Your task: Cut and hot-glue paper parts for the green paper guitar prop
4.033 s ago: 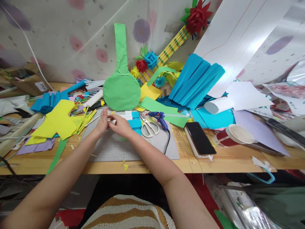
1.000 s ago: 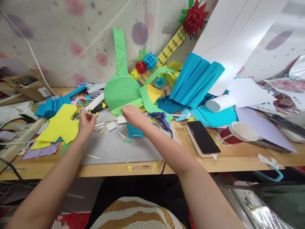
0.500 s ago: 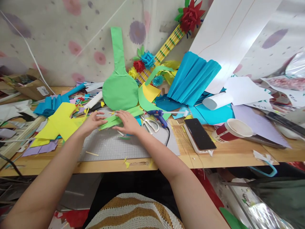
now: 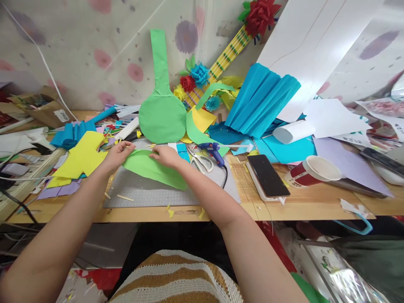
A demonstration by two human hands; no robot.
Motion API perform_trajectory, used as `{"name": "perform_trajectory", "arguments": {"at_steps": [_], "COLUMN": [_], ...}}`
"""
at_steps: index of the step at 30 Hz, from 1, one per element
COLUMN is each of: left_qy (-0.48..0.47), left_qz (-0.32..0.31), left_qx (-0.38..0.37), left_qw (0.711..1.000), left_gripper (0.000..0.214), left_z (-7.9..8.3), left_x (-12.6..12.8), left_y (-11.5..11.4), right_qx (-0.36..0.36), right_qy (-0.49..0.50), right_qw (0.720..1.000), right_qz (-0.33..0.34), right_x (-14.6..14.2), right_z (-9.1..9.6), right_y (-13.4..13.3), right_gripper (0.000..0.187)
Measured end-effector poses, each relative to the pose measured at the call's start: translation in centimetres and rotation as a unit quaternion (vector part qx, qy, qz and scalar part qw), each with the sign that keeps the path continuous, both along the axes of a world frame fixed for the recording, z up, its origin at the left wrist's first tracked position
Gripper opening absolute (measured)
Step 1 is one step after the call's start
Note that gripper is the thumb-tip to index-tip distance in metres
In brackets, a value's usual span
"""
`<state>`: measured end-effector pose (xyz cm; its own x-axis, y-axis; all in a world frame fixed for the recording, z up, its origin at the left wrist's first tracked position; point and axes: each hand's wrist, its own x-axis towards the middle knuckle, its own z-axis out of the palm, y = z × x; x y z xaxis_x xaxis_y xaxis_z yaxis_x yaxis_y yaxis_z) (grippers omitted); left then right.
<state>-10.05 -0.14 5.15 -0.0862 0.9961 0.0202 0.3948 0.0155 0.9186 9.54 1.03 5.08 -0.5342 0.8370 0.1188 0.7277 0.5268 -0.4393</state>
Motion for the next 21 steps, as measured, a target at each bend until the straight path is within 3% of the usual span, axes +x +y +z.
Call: {"name": "perform_trajectory", "arguments": {"at_steps": [3, 6, 10, 13, 21], "left_qy": [0.091, 0.237, 0.368, 0.406, 0.414], "left_qz": [0.054, 0.128, 0.118, 0.075, 0.082], "left_qx": [-0.009, -0.018, -0.050, -0.060, -0.122], "left_qw": [0.994, 0.963, 0.921, 0.909, 0.898], "left_gripper": [0.035, 0.027, 0.023, 0.020, 0.018], "left_z": [-0.5, -0.7, -1.0, -1.6, -2.1], "left_x": [-0.9, -2.2, -3.1, -2.9, -2.7], "left_y": [0.6, 1.1, 1.7, 2.4, 4.6], "right_qx": [-0.022, -0.028, -0.028, -0.045, -0.087], "right_qy": [-0.010, -0.035, -0.041, -0.028, 0.002], "right_qw": [0.999, 0.996, 0.993, 0.993, 0.992], "right_qz": [-0.038, -0.082, -0.103, -0.107, -0.090], "right_x": [1.4, 3.6, 5.7, 6.1, 5.7], "right_z": [-0.4, -0.8, -1.3, -1.6, -2.3], "right_y": [0.7, 1.2, 1.4, 1.2, 0.2], "right_gripper": [0.027, 0.027, 0.027, 0.028, 0.027]}}
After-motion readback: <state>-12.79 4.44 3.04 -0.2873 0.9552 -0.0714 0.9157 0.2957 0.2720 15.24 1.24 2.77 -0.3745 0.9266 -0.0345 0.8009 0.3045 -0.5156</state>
